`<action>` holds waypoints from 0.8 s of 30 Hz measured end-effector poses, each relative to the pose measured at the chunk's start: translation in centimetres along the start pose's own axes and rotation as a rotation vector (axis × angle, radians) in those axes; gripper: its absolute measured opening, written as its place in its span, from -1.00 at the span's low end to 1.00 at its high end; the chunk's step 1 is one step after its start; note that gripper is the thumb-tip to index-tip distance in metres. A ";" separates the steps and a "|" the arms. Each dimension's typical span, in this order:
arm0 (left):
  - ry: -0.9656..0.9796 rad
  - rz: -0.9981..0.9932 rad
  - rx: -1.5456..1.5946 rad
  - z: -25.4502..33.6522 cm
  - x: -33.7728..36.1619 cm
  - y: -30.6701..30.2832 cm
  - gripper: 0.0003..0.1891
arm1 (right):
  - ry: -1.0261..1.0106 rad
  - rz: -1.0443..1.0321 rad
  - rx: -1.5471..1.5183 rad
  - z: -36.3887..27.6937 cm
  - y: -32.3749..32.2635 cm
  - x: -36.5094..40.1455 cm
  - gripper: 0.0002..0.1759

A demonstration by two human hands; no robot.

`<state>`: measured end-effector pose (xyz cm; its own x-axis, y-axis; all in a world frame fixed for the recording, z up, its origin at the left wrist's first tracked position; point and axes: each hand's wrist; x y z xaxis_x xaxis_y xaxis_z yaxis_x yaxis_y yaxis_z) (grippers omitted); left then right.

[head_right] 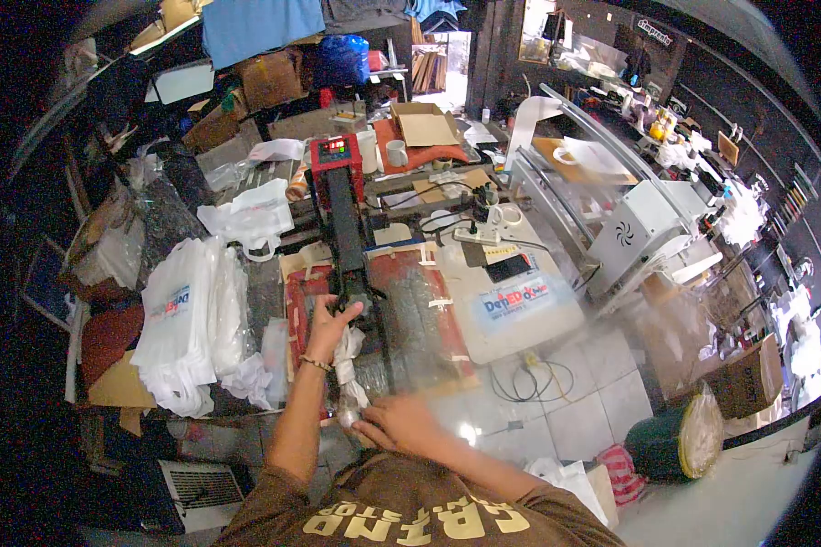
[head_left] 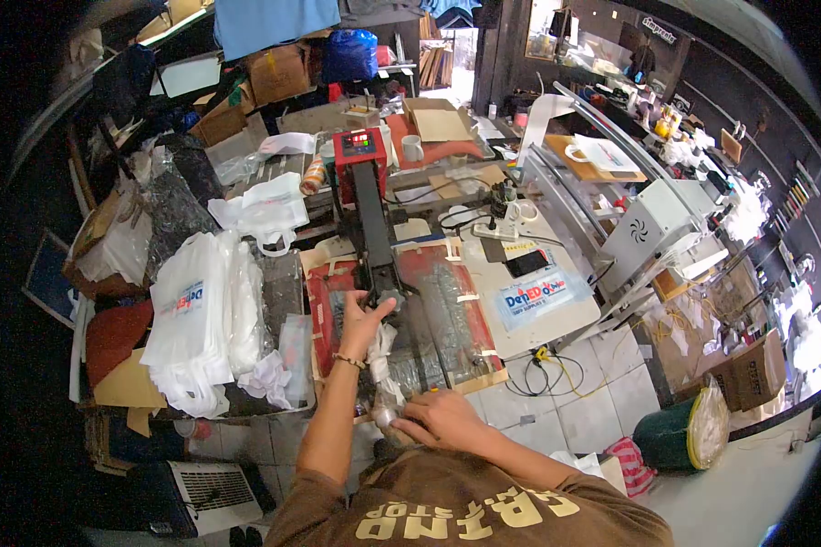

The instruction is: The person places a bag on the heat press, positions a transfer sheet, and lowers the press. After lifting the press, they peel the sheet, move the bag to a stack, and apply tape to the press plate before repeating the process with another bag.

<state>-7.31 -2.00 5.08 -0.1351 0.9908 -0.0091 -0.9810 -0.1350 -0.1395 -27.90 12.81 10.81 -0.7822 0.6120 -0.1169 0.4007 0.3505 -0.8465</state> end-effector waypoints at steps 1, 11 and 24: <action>0.006 0.005 -0.008 0.3 0.2 0.1 -0.33 | -0.024 0.047 0.011 0.0 0.2 0.0 -0.58; -0.049 -0.022 -0.021 0.5 0.1 -0.1 -0.33 | -0.017 -0.010 0.195 -0.8 0.7 0.6 -0.43; 0.073 0.064 0.028 -0.8 -0.8 0.3 -0.37 | 0.044 -0.177 0.203 -0.7 0.2 -0.2 -0.13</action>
<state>-7.38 -2.78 4.21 -0.1883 0.9780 -0.0895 -0.9743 -0.1975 -0.1084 -27.38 13.24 11.01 -0.8082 0.5857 0.0616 0.1520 0.3084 -0.9390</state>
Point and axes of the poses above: each hand's wrist, its own x-axis away from the middle knuckle, its own y-axis out of the palm, z = x × y, and after that the axes turned 9 degrees about -z, right-handed
